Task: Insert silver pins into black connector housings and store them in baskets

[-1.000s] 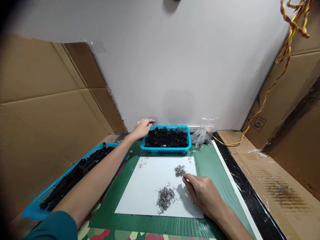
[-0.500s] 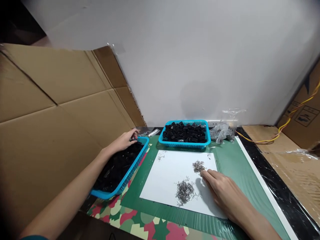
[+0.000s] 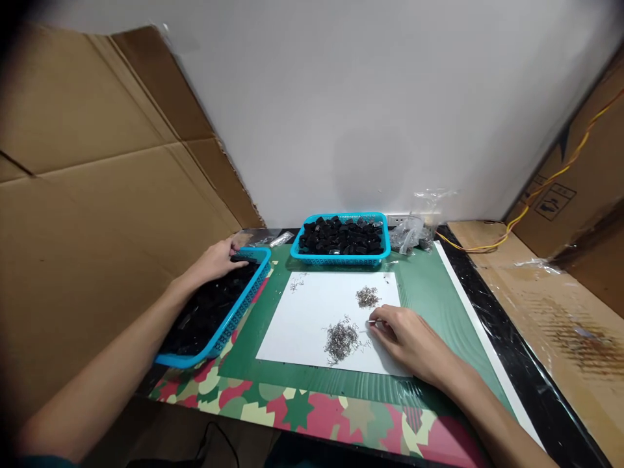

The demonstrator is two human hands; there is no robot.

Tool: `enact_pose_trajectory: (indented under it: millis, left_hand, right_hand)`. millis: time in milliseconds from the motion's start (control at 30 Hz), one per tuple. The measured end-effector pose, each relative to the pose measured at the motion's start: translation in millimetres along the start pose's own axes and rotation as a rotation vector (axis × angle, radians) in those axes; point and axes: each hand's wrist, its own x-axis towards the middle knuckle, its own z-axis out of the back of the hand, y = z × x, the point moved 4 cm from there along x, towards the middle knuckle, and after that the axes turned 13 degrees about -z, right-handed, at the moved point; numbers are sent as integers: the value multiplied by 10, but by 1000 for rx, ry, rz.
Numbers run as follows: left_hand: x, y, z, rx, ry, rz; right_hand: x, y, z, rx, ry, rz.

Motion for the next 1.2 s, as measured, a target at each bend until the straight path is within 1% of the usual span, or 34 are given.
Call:
enact_pose_trajectory:
  millis: [100,200,367,433,467,500,567,633,700,767,800,867,900,933,1000,1100,1167,1200]
  left_hand:
    - [22,8,17,-6,38,-8]
    - [27,-16,74,0,43,-28]
    - [0,-131,277,102,1,-36]
    - [-30,-254,381,97,-34,-18]
    - [-48,-350,429,60,-66,-17]
    - [-65,-478,469,5,-105,-39]
    - [-100,-801,497,-148,-182,-100]
    - [-130,-1181,426,-339,-226,-161]
    - [-160,-1570,260,-554,-241,-190]
    - [-198,-1946,19,-780,-200,-198]
    - [-221,-2125,-119,-897,-153,-196]
    - [-271,-2438,-371,-1112,-76,-195]
    - [-291,-2562,-471,-1189,-63,-205]
    - [-303,-2668,-554,-1225,-48,-233]
    - [-297,-2790,-670,-1236,-47,-265]
    - [-235,-2833,-765,-1290,-22,-271]
    - [-199,-2826,-793,-1381,10,-264]
    - [-191,-2813,-797,-1418,7,-257]
  right_hand:
    - [5,-7,-3,61,40,-28]
    - [15,-10,-7,85,77,-31]
    - [21,6,16,121,83,-17]
    - [21,8,14,114,77,-18]
    - [22,7,8,107,77,-19]
    - [25,4,-1,100,79,-22]
    - [32,-8,-21,94,85,-26]
    - [40,-22,-31,98,95,-37]
    - [44,-29,-14,114,97,-51]
    - [42,-14,25,136,94,-49]
    - [41,-1,46,145,91,-43]
    - [42,21,74,151,87,-42]
    - [46,25,79,145,85,-50]
    - [52,24,78,133,83,-61]
    - [72,14,70,103,80,-77]
    - [129,15,76,72,105,-64]
    - [191,34,101,55,154,-50]
    - [227,47,116,38,187,-42]
